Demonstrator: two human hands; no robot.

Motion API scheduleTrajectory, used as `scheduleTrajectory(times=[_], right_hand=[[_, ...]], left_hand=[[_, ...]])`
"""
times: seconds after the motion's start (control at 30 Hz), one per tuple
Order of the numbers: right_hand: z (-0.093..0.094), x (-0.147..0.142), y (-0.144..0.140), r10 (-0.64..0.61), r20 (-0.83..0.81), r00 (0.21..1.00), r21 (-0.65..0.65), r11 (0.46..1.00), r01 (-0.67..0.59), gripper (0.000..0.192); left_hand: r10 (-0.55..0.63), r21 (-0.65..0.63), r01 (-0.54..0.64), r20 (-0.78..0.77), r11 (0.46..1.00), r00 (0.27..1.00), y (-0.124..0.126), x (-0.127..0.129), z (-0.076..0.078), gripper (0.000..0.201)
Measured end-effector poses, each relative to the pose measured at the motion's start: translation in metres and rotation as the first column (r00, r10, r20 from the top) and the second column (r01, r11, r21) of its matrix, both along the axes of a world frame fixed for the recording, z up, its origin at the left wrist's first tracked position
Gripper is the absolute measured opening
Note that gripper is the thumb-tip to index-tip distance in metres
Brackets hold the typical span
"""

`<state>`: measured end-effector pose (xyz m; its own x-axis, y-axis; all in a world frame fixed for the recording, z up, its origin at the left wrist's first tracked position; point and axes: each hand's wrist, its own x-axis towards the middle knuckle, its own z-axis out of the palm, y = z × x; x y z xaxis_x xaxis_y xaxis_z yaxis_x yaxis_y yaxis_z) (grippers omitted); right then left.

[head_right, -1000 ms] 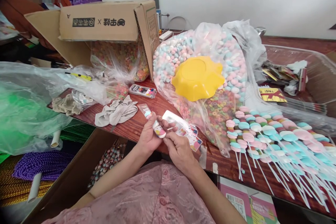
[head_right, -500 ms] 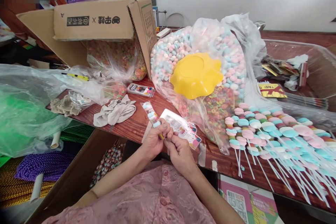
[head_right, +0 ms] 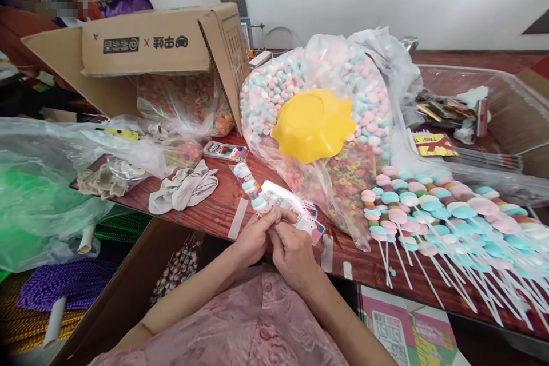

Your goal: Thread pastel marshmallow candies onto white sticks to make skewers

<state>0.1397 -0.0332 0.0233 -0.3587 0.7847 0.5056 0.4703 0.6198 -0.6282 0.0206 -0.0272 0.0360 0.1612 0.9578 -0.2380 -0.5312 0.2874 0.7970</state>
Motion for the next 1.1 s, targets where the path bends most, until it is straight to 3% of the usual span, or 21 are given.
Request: scheduleTrajectory(times=[0.07,0.1,0.17,0.2,0.27,0.33,0.37,0.43,0.5,0.57,0.6,0.67,0.7,0.73,0.77,0.8,0.87,0.9,0.93,1.0,1.1], right_hand=[[0.006,0.016,0.005,-0.004,0.043,0.999,0.105,0.994,0.0,0.019],[0.01,0.025,0.009,-0.037,0.057,0.998,0.191,0.981,0.025,0.027],[0.021,0.042,0.02,-0.142,0.109,0.984,0.391,0.916,0.089,0.043],[0.027,0.049,0.026,-0.144,0.155,0.977,0.463,0.884,0.057,0.045],[0.037,0.057,0.039,-0.033,0.293,0.956,0.557,0.818,-0.142,0.04],[0.044,0.06,0.05,0.108,0.407,0.907,0.578,0.739,-0.347,0.03],[0.045,0.061,0.054,0.164,0.467,0.869,0.542,0.723,-0.428,0.026],[0.046,0.06,0.056,0.265,0.592,0.761,0.349,0.767,-0.538,0.019],[0.048,0.057,0.054,0.395,0.661,0.638,0.017,0.842,-0.539,0.013],[0.053,0.055,0.05,0.569,0.588,0.575,-0.331,0.818,-0.471,0.013],[0.056,0.054,0.049,0.652,0.494,0.575,-0.484,0.756,-0.441,0.014],[0.063,0.054,0.049,0.752,0.255,0.608,-0.722,0.567,-0.397,0.017],[0.065,0.054,0.05,0.76,0.158,0.63,-0.79,0.48,-0.381,0.021],[0.068,0.055,0.05,0.745,0.109,0.658,-0.82,0.441,-0.365,0.024],[0.069,0.056,0.05,0.718,0.118,0.686,-0.814,0.466,-0.347,0.028],[0.069,0.056,0.047,0.675,0.188,0.714,-0.768,0.554,-0.322,0.031],[0.065,0.054,0.038,0.518,0.421,0.745,-0.54,0.803,-0.253,0.034],[0.062,0.052,0.032,0.417,0.526,0.742,-0.392,0.892,-0.224,0.035],[0.058,0.049,0.025,0.322,0.605,0.729,-0.261,0.944,-0.201,0.036],[0.05,0.042,0.012,0.223,0.675,0.704,-0.117,0.974,-0.197,0.031],[0.043,0.032,0.001,0.193,0.699,0.688,-0.165,0.98,-0.107,0.02]], left_hand=[[-0.035,-0.034,0.036,0.034,0.999,0.999,0.003,-0.01,0.002,0.031],[-0.096,-0.051,0.099,0.057,0.994,0.994,0.004,-0.014,0.003,0.03],[-0.32,-0.079,0.33,0.12,0.941,0.94,0.002,-0.02,0.008,0.032],[-0.459,-0.09,0.476,0.157,0.875,0.874,0.0,-0.021,0.011,0.034],[-0.693,-0.102,0.725,0.229,0.682,0.684,-0.006,-0.018,0.017,0.035],[-0.821,-0.12,0.853,0.231,0.509,0.522,-0.01,-0.015,0.022,0.033],[-0.855,-0.151,0.872,0.178,0.465,0.487,-0.01,-0.015,0.025,0.032],[-0.882,-0.241,0.85,-0.078,0.469,0.465,-0.008,-0.018,0.027,0.031],[-0.779,-0.247,0.804,-0.507,0.541,0.369,-0.005,-0.025,0.028,0.027],[-0.438,-0.15,0.805,-0.887,0.575,0.148,-0.004,-0.029,0.028,0.022],[-0.225,-0.11,0.819,-0.974,0.564,0.024,-0.005,-0.03,0.027,0.019],[0.093,-0.099,0.83,-0.98,0.549,-0.177,-0.007,-0.029,0.027,0.019],[0.171,-0.11,0.828,-0.955,0.55,-0.241,-0.009,-0.028,0.026,0.021],[0.21,-0.121,0.827,-0.938,0.549,-0.277,-0.01,-0.026,0.025,0.022],[0.223,-0.125,0.829,-0.932,0.545,-0.287,-0.01,-0.025,0.025,0.022],[0.223,-0.118,0.831,-0.934,0.544,-0.279,-0.01,-0.025,0.024,0.022],[0.186,-0.073,0.823,-0.959,0.564,-0.213,-0.009,-0.025,0.022,0.022],[0.147,-0.043,0.814,-0.977,0.579,-0.157,-0.008,-0.025,0.022,0.023],[0.096,-0.014,0.804,-0.992,0.594,-0.088,-0.008,-0.026,0.022,0.024],[-0.029,0.013,0.791,-0.999,0.612,0.039,-0.008,-0.027,0.023,0.029],[-0.133,-0.007,0.756,-0.986,0.655,0.105,-0.011,-0.028,0.024,0.03]])
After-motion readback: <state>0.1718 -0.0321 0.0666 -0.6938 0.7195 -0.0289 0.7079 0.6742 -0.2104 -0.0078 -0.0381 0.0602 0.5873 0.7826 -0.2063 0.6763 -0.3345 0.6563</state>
